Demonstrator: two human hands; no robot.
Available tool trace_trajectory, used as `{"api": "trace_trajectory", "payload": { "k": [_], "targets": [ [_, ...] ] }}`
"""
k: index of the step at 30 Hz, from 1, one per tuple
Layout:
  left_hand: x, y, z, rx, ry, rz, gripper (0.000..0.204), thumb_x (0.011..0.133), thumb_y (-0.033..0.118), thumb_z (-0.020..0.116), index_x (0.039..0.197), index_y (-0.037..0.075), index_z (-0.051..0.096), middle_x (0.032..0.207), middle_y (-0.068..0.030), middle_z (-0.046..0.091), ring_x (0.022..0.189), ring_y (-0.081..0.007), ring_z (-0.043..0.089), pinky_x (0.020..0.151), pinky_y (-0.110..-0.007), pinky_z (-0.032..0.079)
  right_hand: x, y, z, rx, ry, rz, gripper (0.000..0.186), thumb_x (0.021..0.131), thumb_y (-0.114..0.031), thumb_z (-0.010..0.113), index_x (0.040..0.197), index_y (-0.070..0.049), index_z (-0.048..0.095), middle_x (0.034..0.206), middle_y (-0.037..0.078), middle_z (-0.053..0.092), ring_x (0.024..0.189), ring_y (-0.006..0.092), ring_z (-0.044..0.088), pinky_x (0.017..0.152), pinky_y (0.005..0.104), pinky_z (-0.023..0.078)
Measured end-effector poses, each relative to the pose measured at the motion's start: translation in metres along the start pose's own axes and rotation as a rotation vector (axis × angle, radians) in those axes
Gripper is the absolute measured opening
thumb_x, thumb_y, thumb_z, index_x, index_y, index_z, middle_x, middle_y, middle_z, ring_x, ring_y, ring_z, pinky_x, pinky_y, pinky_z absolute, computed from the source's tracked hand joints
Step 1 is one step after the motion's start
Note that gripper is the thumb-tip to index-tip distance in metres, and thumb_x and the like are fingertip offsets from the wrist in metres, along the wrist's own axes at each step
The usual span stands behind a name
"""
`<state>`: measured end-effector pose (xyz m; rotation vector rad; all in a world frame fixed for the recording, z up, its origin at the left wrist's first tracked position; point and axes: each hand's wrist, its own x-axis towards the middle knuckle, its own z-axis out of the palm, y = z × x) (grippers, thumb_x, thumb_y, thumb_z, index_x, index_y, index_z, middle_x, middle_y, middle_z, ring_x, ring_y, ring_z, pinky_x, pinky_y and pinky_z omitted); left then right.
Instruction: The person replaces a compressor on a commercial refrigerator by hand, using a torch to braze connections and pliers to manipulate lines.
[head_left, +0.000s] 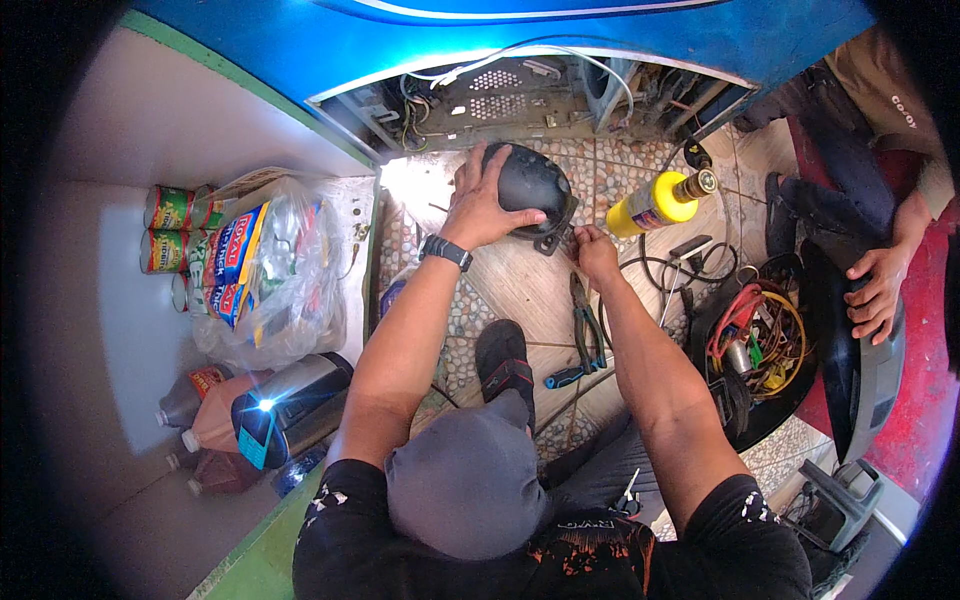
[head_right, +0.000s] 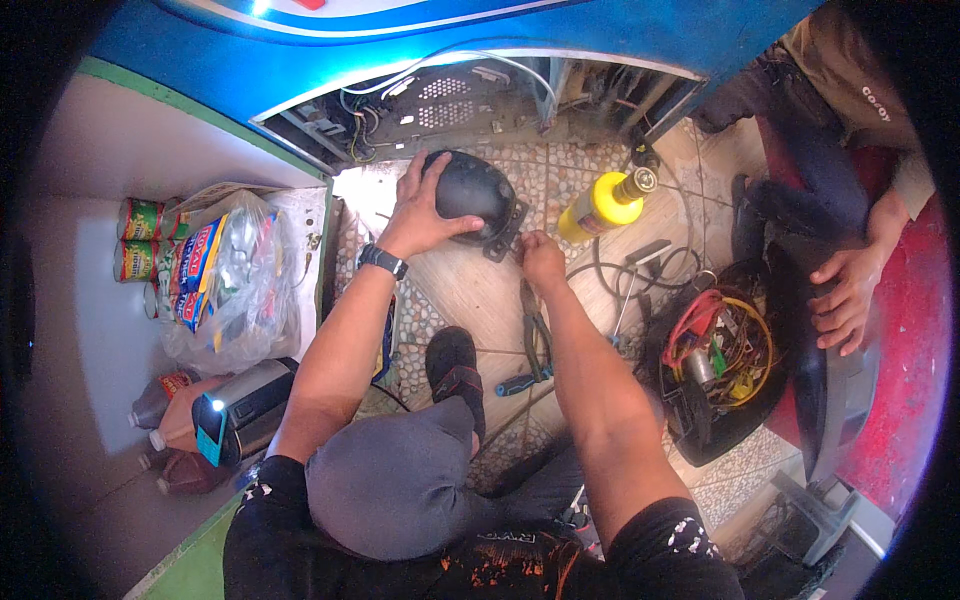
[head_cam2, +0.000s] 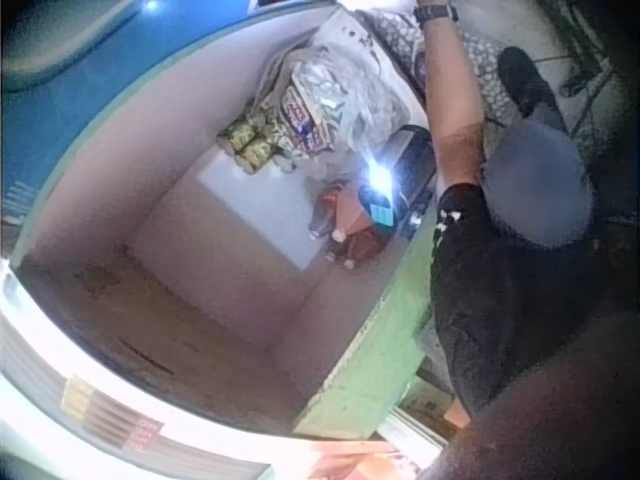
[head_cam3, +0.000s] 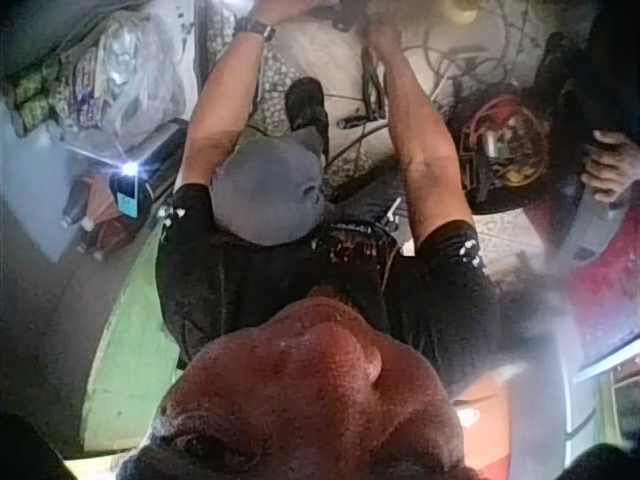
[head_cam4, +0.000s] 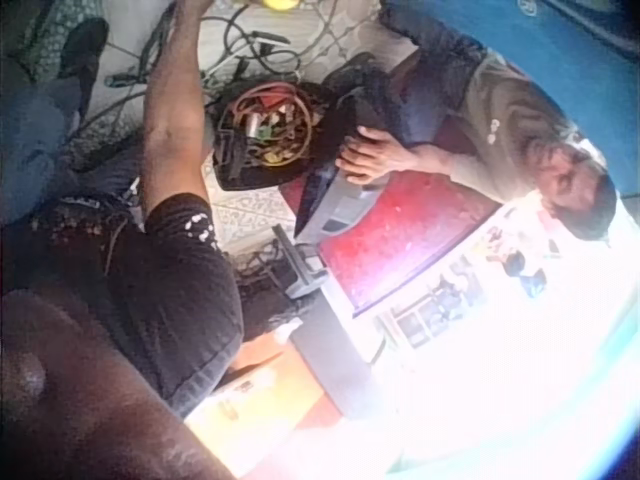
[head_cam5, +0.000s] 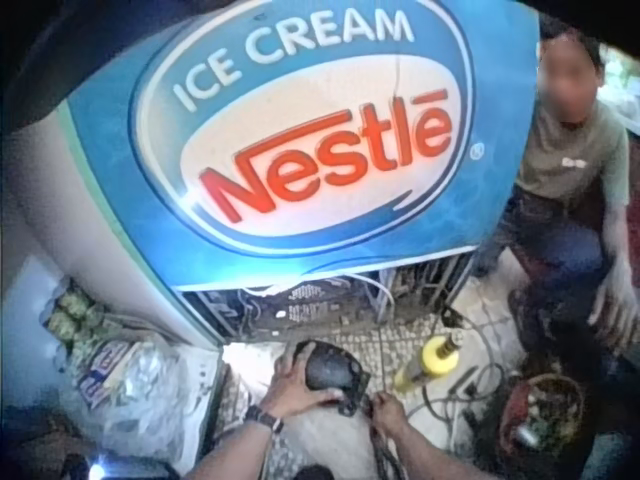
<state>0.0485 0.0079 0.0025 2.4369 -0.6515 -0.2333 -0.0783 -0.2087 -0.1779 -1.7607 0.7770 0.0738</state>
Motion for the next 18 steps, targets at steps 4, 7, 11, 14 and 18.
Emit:
{"api": "trace_trajectory", "payload": {
  "k": [4, 7, 11, 14, 18],
  "targets": [
    [-0.006, -0.012, -0.001, -0.003, 0.041, 0.025, 0.120, 0.062, 0.059, 0.091, 0.158, 0.014, 0.035, 0.166, -0.0208, 0.018, 0.148, -0.0497, 0.024, 0.120, -0.055, 0.030, -0.012, -0.019, 0.004, 0.058, -0.090, 0.116, 0.029, 0.104, -0.026, 0.055, 0.109, -0.004, 0.072, 0.095, 0.016, 0.074, 0.082, 0.0265, 0.071, 0.076, 0.0406, 0.054],
    [-0.004, -0.011, 0.002, -0.043, 0.048, 0.026, 0.118, 0.063, 0.059, 0.091, 0.158, 0.015, 0.036, 0.166, -0.0209, 0.017, 0.147, -0.0497, 0.025, 0.120, -0.055, 0.030, -0.009, -0.024, 0.000, -0.041, -0.068, 0.111, 0.029, 0.103, -0.028, 0.057, 0.107, -0.003, 0.072, 0.094, 0.016, 0.074, 0.078, 0.0254, 0.071, 0.075, 0.0412, 0.054],
    [-0.002, -0.005, 0.002, -0.049, 0.040, 0.027, 0.117, 0.064, 0.058, 0.090, 0.158, 0.015, 0.036, 0.166, -0.0232, 0.016, 0.148, -0.0493, 0.022, 0.121, -0.055, 0.028, -0.028, -0.022, -0.009, -0.180, 0.043, 0.032, 0.028, 0.103, -0.027, 0.059, 0.109, -0.002, 0.070, 0.095, 0.014, 0.073, 0.083, 0.0261, 0.070, 0.078, 0.0401, 0.054],
    [-0.007, -0.012, 0.000, -0.049, 0.089, 0.056, 0.108, 0.072, 0.055, 0.088, 0.156, 0.010, 0.037, 0.161, -0.0256, 0.031, 0.146, -0.0444, 0.033, 0.119, -0.053, 0.034, -0.063, -0.033, -0.015, -0.288, 0.076, -0.017, 0.029, 0.103, -0.026, 0.061, 0.114, 0.001, 0.067, 0.092, 0.011, 0.071, 0.084, 0.0201, 0.067, 0.078, 0.0368, 0.053],
    [0.002, -0.040, -0.047, -0.879, 0.369, -0.169, 0.081, 0.088, 0.048, 0.079, 0.147, 0.002, 0.049, 0.136, -0.0195, 0.061, 0.125, -0.0345, 0.058, 0.106, -0.048, 0.049, -0.114, -0.120, -0.029, -0.161, 0.120, -0.237, 0.044, 0.101, -0.027, 0.061, 0.135, 0.000, 0.055, 0.127, 0.026, 0.064, 0.110, 0.0389, 0.067, 0.096, 0.0450, 0.051]
  ]
}}
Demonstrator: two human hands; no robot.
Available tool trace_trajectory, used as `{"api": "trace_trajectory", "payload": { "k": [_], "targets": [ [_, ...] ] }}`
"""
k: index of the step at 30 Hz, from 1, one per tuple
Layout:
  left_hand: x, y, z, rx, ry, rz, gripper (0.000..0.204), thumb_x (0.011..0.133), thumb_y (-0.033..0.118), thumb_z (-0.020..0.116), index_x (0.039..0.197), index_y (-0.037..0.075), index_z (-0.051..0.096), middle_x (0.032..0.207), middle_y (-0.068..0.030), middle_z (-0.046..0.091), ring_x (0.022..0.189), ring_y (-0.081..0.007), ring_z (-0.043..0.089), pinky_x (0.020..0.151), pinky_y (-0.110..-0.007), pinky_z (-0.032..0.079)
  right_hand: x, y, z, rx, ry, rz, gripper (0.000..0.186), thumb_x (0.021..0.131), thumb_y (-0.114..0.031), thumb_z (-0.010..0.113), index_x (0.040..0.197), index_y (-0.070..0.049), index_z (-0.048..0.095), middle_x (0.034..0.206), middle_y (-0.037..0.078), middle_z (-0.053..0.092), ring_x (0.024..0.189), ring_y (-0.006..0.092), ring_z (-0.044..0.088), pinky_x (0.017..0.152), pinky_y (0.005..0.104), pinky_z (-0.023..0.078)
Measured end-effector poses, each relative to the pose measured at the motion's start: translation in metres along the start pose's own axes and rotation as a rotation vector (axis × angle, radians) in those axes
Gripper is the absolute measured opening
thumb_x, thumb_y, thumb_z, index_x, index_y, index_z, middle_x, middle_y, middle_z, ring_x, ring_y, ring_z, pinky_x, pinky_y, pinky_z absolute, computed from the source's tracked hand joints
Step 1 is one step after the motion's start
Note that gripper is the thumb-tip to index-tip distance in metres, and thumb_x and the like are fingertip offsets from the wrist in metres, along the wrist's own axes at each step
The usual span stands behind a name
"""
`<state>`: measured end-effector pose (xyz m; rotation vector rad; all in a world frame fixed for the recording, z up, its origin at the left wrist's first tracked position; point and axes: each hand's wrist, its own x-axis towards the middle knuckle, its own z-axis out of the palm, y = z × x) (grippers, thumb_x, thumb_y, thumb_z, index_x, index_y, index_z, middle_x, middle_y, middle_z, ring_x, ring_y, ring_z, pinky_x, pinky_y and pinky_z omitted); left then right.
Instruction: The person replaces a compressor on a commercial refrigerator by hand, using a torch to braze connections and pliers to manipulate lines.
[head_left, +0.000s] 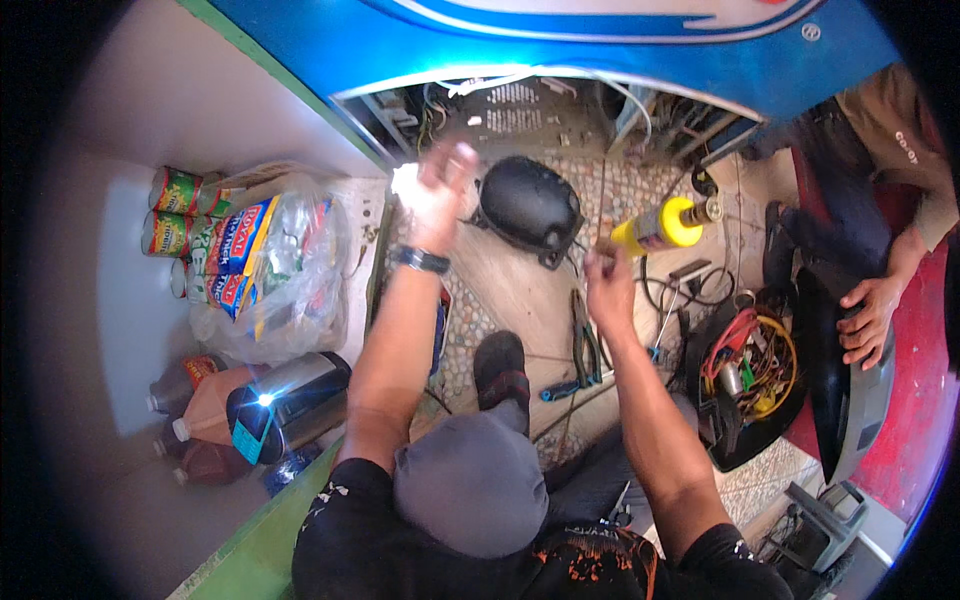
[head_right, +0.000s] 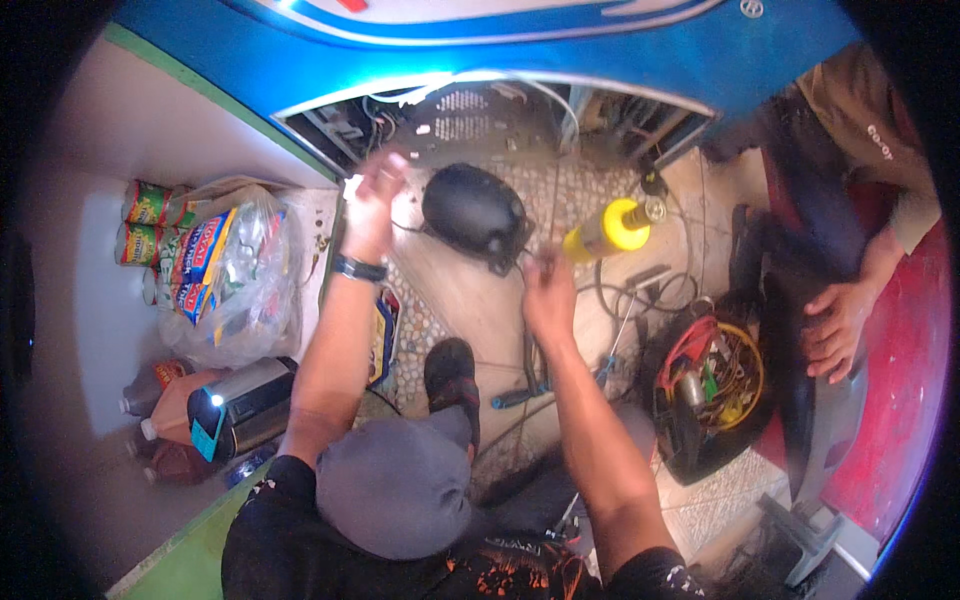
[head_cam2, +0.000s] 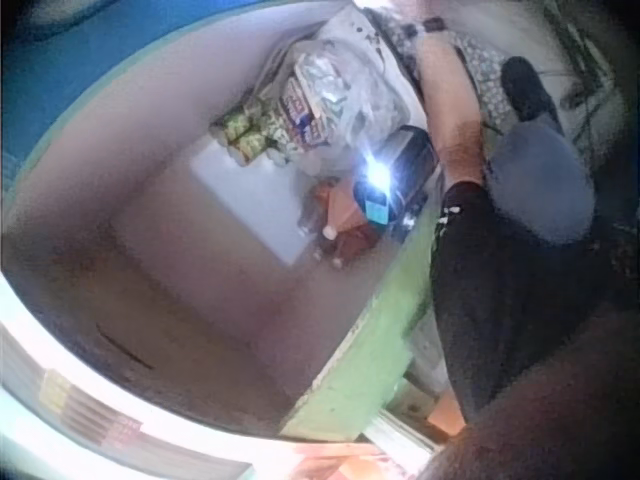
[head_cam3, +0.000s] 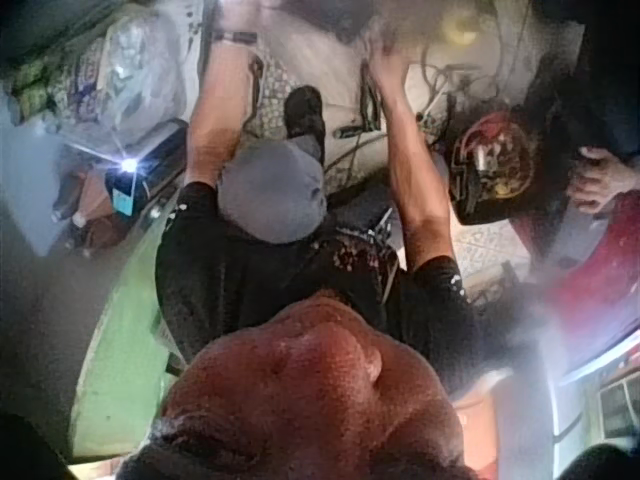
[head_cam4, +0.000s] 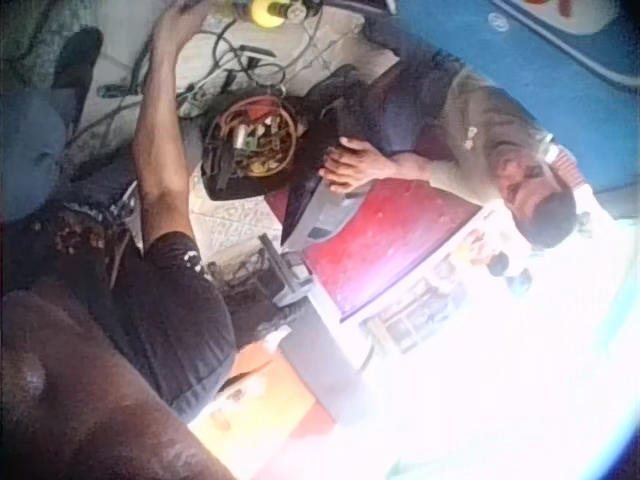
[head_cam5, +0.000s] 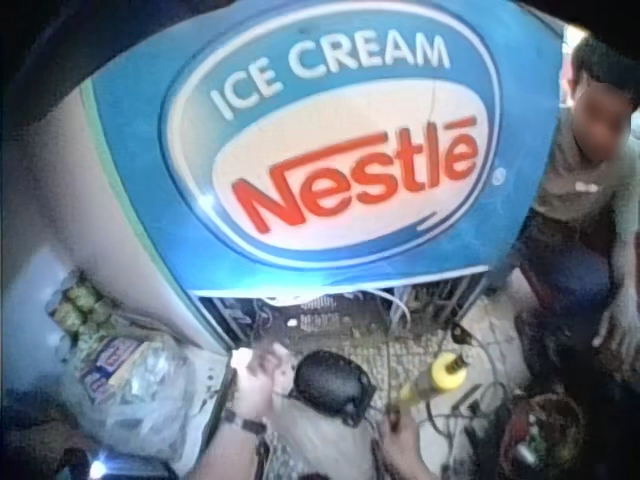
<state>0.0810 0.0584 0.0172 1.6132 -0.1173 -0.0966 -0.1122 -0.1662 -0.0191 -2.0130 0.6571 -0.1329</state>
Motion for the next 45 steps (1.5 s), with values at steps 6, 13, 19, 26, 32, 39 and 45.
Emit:
{"api": "trace_trajectory", "payload": {
  "k": [6, 13, 19, 26, 32, 39, 45],
  "targets": [
    [0.038, 0.077, 0.003, -0.597, -0.052, -0.033, 0.043, 0.100, 0.023, 0.068, 0.128, -0.008, 0.057, 0.123, -0.0212, 0.066, 0.114, -0.0332, 0.065, 0.104, -0.047, 0.054, 0.060, -0.151, -0.035, 0.028, 0.494, -0.598, 0.053, 0.102, -0.022, 0.057, 0.148, 0.000, 0.045, 0.138, 0.024, 0.058, 0.125, 0.0374, 0.055, 0.105, 0.0446, 0.044],
    [0.066, 0.051, 0.027, -0.551, 0.024, -0.108, 0.027, 0.102, 0.011, 0.064, 0.117, -0.008, 0.054, 0.107, -0.0192, 0.069, 0.092, -0.0261, 0.072, 0.083, -0.036, 0.064, 0.124, -0.094, 0.005, 0.009, 0.457, -0.228, 0.024, 0.101, -0.018, 0.058, 0.120, -0.007, 0.067, 0.099, 0.019, 0.074, 0.093, 0.0380, 0.071, 0.084, 0.0459, 0.053],
    [0.083, 0.042, 0.041, -0.415, 0.048, -0.093, 0.028, 0.099, 0.007, 0.067, 0.115, -0.008, 0.049, 0.106, -0.0225, 0.068, 0.093, -0.0308, 0.073, 0.085, -0.038, 0.065, 0.202, -0.059, 0.037, 0.233, 0.351, -0.094, 0.032, 0.105, -0.020, 0.057, 0.129, -0.001, 0.064, 0.096, 0.017, 0.074, 0.080, 0.0249, 0.076, 0.069, 0.0374, 0.058],
    [0.096, 0.028, 0.056, -0.407, 0.153, -0.011, 0.021, 0.100, 0.000, 0.061, 0.114, -0.007, 0.048, 0.104, -0.0219, 0.069, 0.090, -0.0306, 0.074, 0.080, -0.041, 0.066, 0.247, -0.051, 0.071, 0.723, 0.175, 0.026, 0.039, 0.110, -0.021, 0.050, 0.146, -0.006, 0.047, 0.111, 0.015, 0.066, 0.082, 0.0288, 0.074, 0.068, 0.0387, 0.061],
    [0.099, 0.018, 0.063, -0.434, 0.150, 0.131, 0.019, 0.100, -0.002, 0.059, 0.116, -0.005, 0.049, 0.105, -0.0189, 0.070, 0.086, -0.0276, 0.074, 0.078, -0.040, 0.066, 0.262, -0.065, 0.080, 0.638, 0.179, 0.069, 0.030, 0.111, -0.023, 0.046, 0.136, -0.007, 0.050, 0.115, 0.015, 0.064, 0.079, 0.0284, 0.073, 0.066, 0.0391, 0.061],
    [0.087, 0.021, 0.061, -0.503, 0.135, 0.151, 0.017, 0.101, -0.003, 0.056, 0.114, -0.005, 0.046, 0.104, -0.0225, 0.068, 0.091, -0.0328, 0.074, 0.081, -0.043, 0.067, 0.229, -0.067, 0.079, 0.709, 0.187, -0.003, 0.021, 0.112, -0.023, 0.042, 0.118, -0.006, 0.052, 0.103, 0.012, 0.068, 0.075, 0.0256, 0.072, 0.061, 0.0366, 0.057],
    [0.094, 0.014, 0.060, -0.504, 0.149, 0.146, 0.018, 0.101, -0.001, 0.057, 0.113, -0.006, 0.046, 0.103, -0.0238, 0.067, 0.093, -0.0345, 0.074, 0.083, -0.044, 0.067, 0.232, -0.066, 0.076, 0.692, 0.134, -0.010, 0.023, 0.113, -0.022, 0.040, 0.123, -0.006, 0.051, 0.105, 0.013, 0.069, 0.074, 0.0245, 0.073, 0.061, 0.0349, 0.058]
  ]
}}
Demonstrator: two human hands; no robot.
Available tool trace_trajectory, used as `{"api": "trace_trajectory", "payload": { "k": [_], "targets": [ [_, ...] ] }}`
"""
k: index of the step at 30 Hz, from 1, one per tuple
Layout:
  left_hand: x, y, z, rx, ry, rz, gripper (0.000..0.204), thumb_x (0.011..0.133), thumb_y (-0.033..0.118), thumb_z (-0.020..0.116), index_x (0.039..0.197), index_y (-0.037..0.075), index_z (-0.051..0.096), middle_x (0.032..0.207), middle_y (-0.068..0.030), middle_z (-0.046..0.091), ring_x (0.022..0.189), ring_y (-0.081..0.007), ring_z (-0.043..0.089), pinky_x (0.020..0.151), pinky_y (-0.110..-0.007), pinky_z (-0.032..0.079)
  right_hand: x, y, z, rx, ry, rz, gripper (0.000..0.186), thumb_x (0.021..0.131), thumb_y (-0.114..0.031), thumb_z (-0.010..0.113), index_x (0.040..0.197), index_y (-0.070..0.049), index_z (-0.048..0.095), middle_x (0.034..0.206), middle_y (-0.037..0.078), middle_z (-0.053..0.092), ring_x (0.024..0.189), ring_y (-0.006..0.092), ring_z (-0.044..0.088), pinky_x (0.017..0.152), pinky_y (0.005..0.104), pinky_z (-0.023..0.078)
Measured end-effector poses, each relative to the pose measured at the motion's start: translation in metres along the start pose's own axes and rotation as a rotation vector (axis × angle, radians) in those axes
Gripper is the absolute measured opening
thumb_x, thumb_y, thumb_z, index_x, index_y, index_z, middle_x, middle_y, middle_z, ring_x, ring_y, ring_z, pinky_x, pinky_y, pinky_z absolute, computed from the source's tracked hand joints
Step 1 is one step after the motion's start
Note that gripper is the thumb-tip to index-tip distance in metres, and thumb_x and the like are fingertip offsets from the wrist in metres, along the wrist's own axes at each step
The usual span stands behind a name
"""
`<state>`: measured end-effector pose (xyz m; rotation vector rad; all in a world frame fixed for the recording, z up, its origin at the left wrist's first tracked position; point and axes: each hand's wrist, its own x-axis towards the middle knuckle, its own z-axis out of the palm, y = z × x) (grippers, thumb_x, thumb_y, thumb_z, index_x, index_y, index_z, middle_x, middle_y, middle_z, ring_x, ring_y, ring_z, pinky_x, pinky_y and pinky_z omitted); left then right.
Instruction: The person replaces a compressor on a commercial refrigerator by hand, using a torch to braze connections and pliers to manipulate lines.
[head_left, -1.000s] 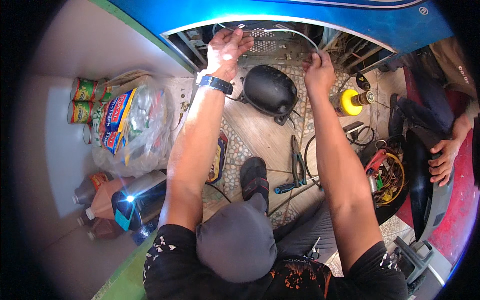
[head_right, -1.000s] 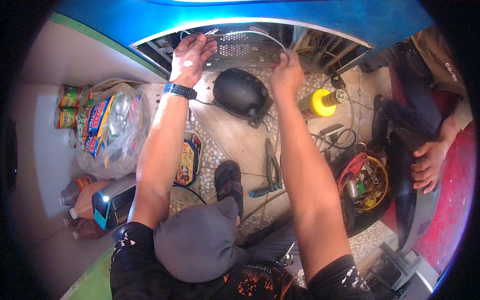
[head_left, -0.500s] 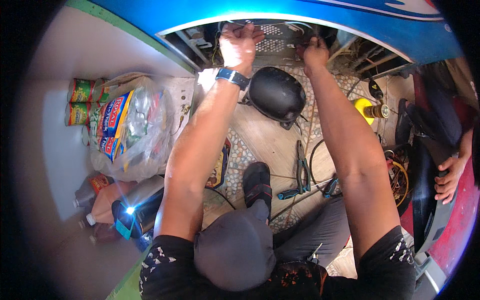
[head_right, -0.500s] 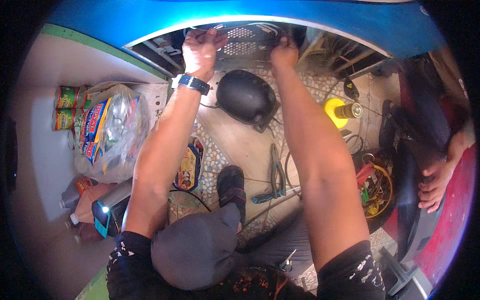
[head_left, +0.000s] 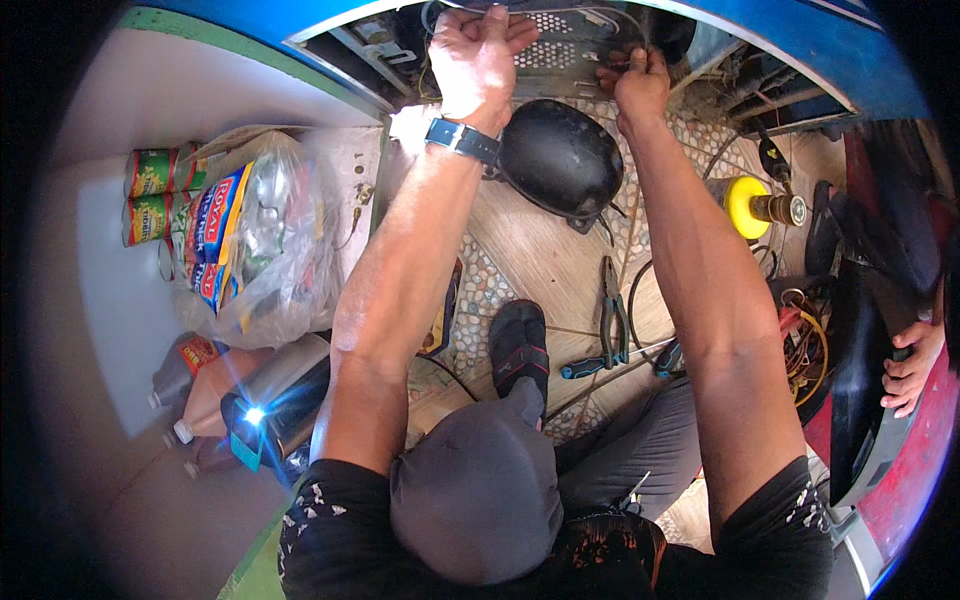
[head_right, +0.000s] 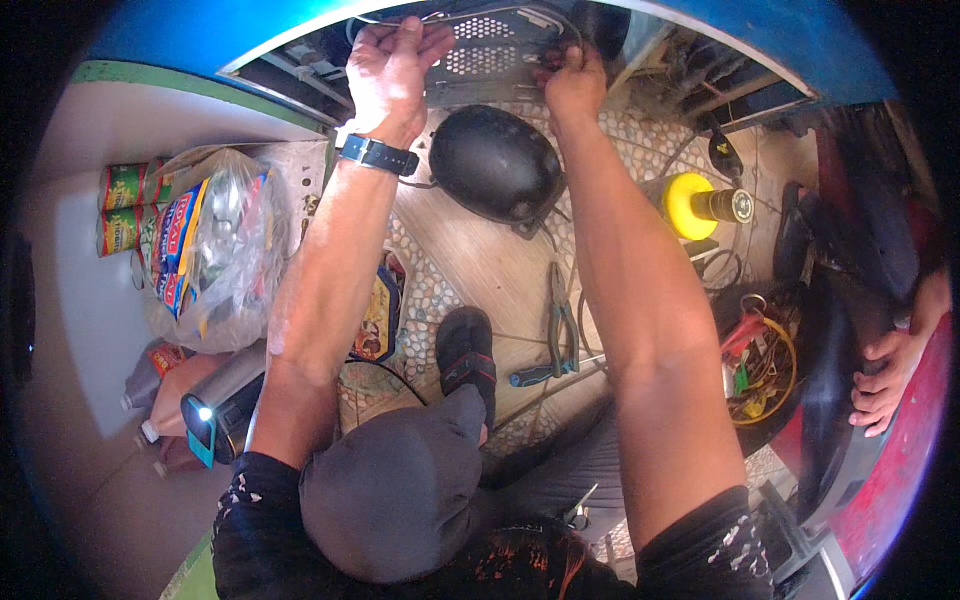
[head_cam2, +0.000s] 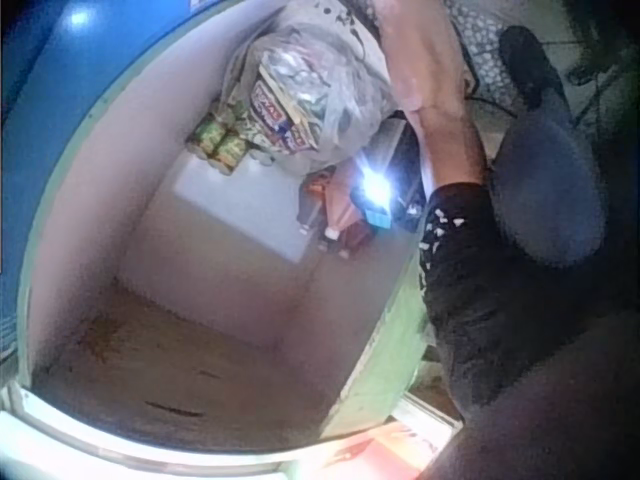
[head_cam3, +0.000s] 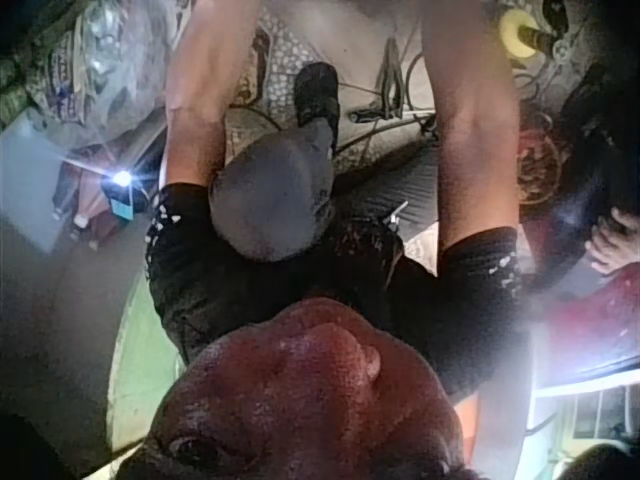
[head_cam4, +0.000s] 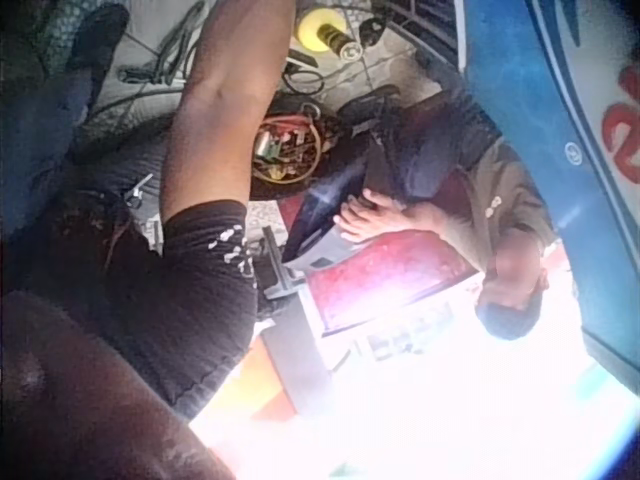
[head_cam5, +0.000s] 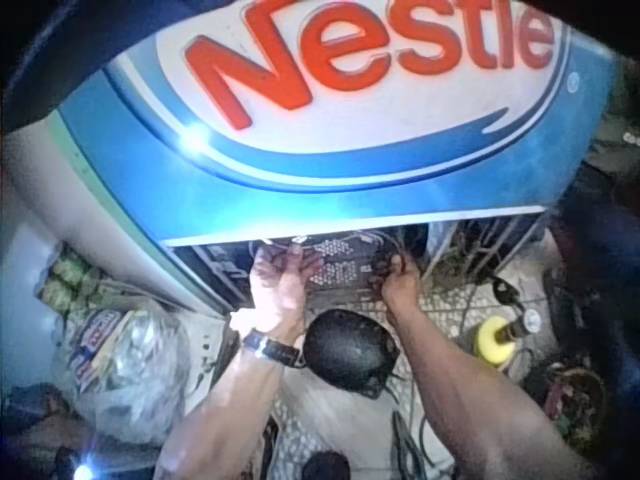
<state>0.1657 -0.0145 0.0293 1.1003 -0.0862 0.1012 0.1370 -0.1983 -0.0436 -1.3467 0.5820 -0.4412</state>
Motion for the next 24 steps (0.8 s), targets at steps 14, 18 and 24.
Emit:
{"api": "trace_trajectory", "payload": {
  "k": [14, 18, 24],
  "targets": [
    [-0.008, 0.000, -0.002, -0.093, -0.038, -0.071, 0.017, 0.105, 0.007, 0.053, 0.114, -0.006, 0.046, 0.109, -0.0256, 0.066, 0.098, -0.0370, 0.073, 0.088, -0.045, 0.066, -0.036, -0.015, -0.042, -0.124, -0.081, -0.047, 0.019, 0.110, -0.016, 0.047, 0.119, -0.003, 0.058, 0.099, 0.010, 0.071, 0.076, 0.0175, 0.069, 0.066, 0.0305, 0.055],
    [-0.010, 0.006, -0.001, -0.064, -0.018, -0.089, 0.018, 0.106, 0.006, 0.051, 0.118, -0.006, 0.045, 0.110, -0.0265, 0.066, 0.098, -0.0378, 0.073, 0.088, -0.045, 0.065, -0.061, -0.029, -0.057, -0.237, -0.075, -0.096, 0.018, 0.108, -0.013, 0.049, 0.115, -0.002, 0.061, 0.099, 0.009, 0.073, 0.074, 0.0156, 0.069, 0.066, 0.0304, 0.054],
    [-0.008, 0.009, 0.000, -0.087, 0.013, -0.143, 0.018, 0.106, 0.006, 0.051, 0.117, -0.007, 0.046, 0.111, -0.0264, 0.066, 0.100, -0.0377, 0.072, 0.090, -0.045, 0.064, -0.077, -0.028, -0.069, -0.377, -0.104, -0.126, 0.018, 0.108, -0.013, 0.050, 0.112, -0.001, 0.063, 0.095, 0.008, 0.073, 0.072, 0.0148, 0.068, 0.066, 0.0296, 0.053]
  ]
}}
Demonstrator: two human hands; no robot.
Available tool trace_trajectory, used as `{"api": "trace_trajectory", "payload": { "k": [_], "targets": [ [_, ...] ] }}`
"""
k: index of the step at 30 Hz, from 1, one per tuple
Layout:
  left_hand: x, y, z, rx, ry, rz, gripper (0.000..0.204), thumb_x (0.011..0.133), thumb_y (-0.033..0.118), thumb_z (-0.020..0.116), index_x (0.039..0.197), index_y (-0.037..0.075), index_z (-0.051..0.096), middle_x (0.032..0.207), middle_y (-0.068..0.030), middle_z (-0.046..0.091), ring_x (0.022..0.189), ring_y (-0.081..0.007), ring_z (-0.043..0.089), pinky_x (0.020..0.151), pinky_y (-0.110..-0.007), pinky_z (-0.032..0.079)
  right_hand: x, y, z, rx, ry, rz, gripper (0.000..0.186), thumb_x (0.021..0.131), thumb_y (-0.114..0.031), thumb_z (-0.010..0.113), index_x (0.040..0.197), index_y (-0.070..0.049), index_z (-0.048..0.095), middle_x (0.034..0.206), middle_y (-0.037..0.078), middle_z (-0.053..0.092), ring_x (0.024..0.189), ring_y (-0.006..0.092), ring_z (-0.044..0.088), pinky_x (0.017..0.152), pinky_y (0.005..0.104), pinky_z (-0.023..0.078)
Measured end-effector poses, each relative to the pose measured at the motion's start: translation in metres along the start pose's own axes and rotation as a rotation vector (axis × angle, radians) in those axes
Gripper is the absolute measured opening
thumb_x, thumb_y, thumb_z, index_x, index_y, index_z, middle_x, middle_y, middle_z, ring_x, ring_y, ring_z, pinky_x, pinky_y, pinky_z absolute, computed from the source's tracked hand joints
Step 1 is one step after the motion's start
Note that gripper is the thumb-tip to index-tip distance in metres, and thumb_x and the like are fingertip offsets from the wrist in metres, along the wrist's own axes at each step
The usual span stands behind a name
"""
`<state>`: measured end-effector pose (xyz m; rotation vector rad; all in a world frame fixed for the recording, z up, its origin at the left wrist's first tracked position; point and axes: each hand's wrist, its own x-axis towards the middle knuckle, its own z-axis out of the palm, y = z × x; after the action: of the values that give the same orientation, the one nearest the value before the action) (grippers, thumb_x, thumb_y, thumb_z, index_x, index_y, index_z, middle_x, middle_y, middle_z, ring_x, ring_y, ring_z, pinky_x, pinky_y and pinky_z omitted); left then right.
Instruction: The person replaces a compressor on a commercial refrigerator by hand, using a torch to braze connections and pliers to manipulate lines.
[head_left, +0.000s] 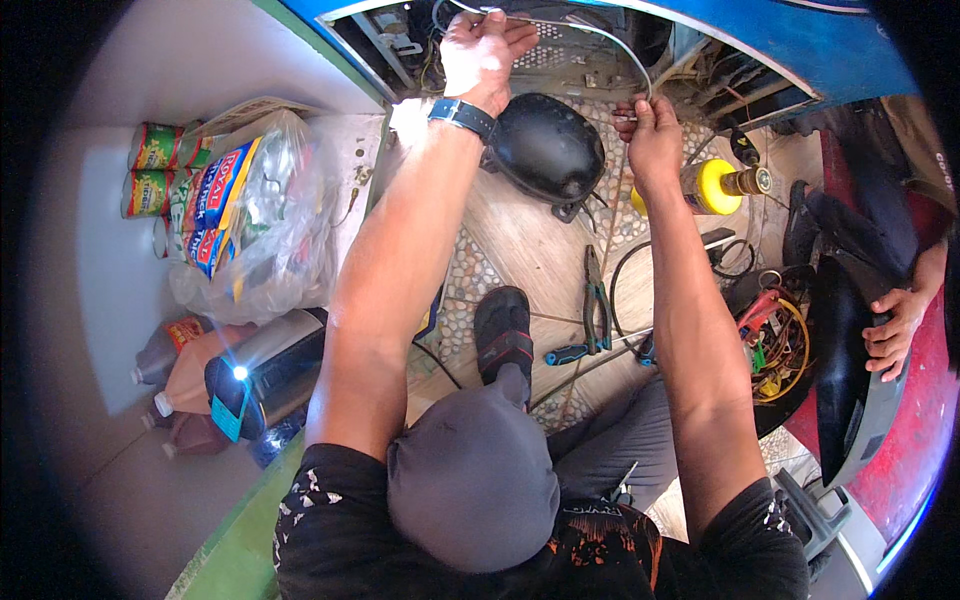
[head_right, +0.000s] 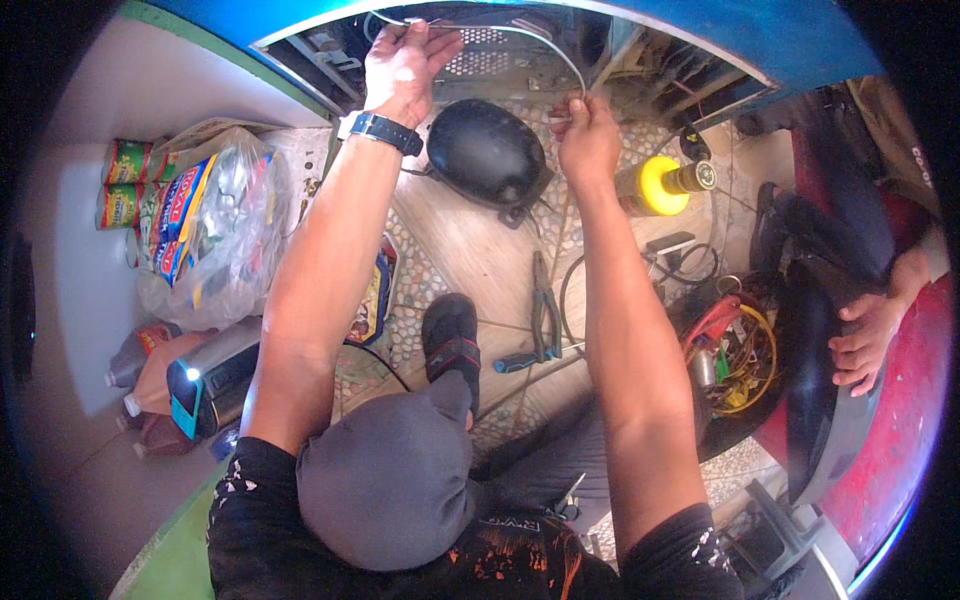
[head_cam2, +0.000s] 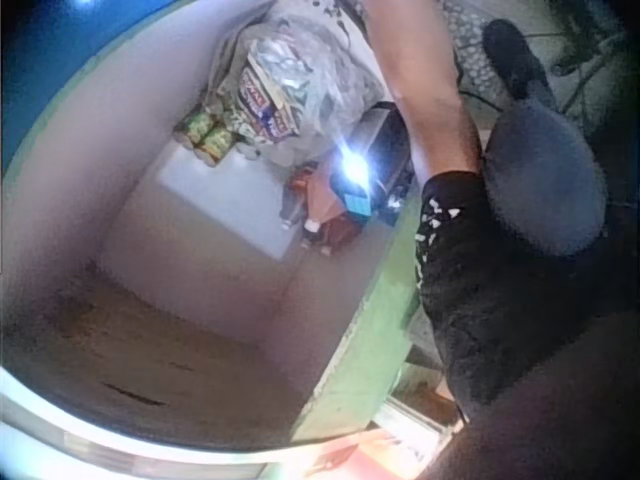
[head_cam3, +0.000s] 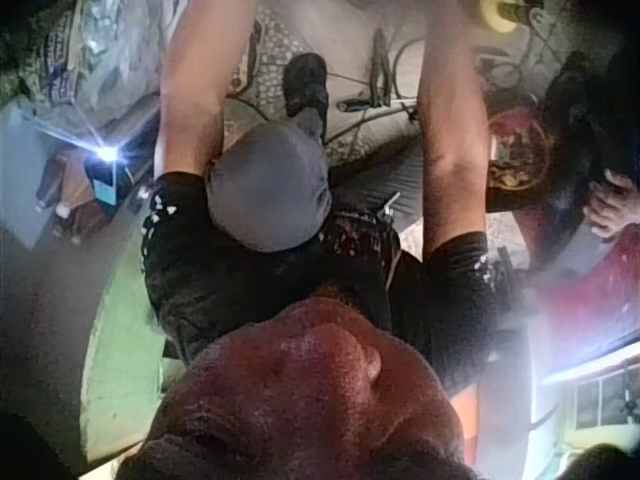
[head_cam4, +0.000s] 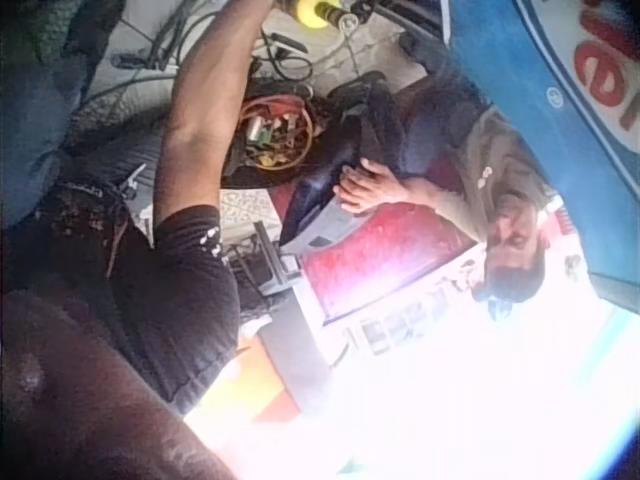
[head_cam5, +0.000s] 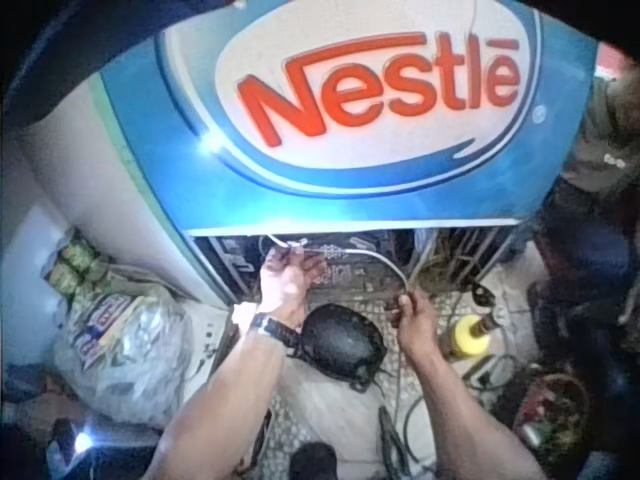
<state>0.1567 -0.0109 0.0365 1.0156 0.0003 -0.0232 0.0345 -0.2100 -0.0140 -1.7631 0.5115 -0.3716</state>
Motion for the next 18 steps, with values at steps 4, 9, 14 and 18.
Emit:
{"api": "trace_trajectory", "payload": {
  "k": [4, 9, 14, 18],
  "targets": [
    [-0.012, 0.004, 0.003, 0.026, -0.067, -0.067, 0.029, 0.106, 0.014, 0.054, 0.123, -0.008, 0.047, 0.114, -0.0253, 0.067, 0.104, -0.0361, 0.071, 0.093, -0.046, 0.062, 0.000, -0.007, -0.011, 0.174, -0.038, 0.064, 0.023, 0.108, -0.015, 0.050, 0.120, 0.001, 0.062, 0.103, 0.011, 0.073, 0.081, 0.0155, 0.069, 0.067, 0.0316, 0.054],
    [-0.055, -0.023, -0.036, 0.648, -0.212, 0.107, 0.048, 0.097, 0.032, 0.070, 0.128, -0.002, 0.058, 0.115, -0.0196, 0.071, 0.106, -0.0320, 0.071, 0.096, -0.041, 0.056, -0.016, 0.000, -0.010, 0.125, -0.071, 0.065, 0.036, 0.110, -0.022, 0.048, 0.139, 0.000, 0.050, 0.120, 0.015, 0.068, 0.090, 0.0204, 0.071, 0.081, 0.0329, 0.058],
    [-0.095, -0.020, -0.052, 1.326, -0.588, 0.444, 0.068, 0.080, 0.047, 0.082, 0.133, 0.009, 0.063, 0.145, -0.0179, 0.054, 0.141, -0.0387, 0.043, 0.118, -0.049, 0.035, -0.080, 0.052, -0.047, -0.400, -0.245, -0.018, 0.038, 0.106, -0.023, 0.052, 0.134, 0.001, 0.058, 0.122, 0.023, 0.069, 0.106, 0.0335, 0.070, 0.090, 0.0431, 0.055],
    [-0.103, -0.025, -0.044, 1.538, -0.660, 0.420, 0.101, 0.066, 0.060, 0.087, 0.150, 0.019, 0.049, 0.162, -0.0159, 0.035, 0.151, -0.0425, 0.025, 0.120, -0.062, 0.025, -0.100, 0.097, -0.038, -0.597, -0.291, -0.110, 0.033, 0.103, -0.023, 0.054, 0.123, 0.001, 0.064, 0.113, 0.028, 0.069, 0.107, 0.0452, 0.067, 0.092, 0.0501, 0.053]
  ]
}}
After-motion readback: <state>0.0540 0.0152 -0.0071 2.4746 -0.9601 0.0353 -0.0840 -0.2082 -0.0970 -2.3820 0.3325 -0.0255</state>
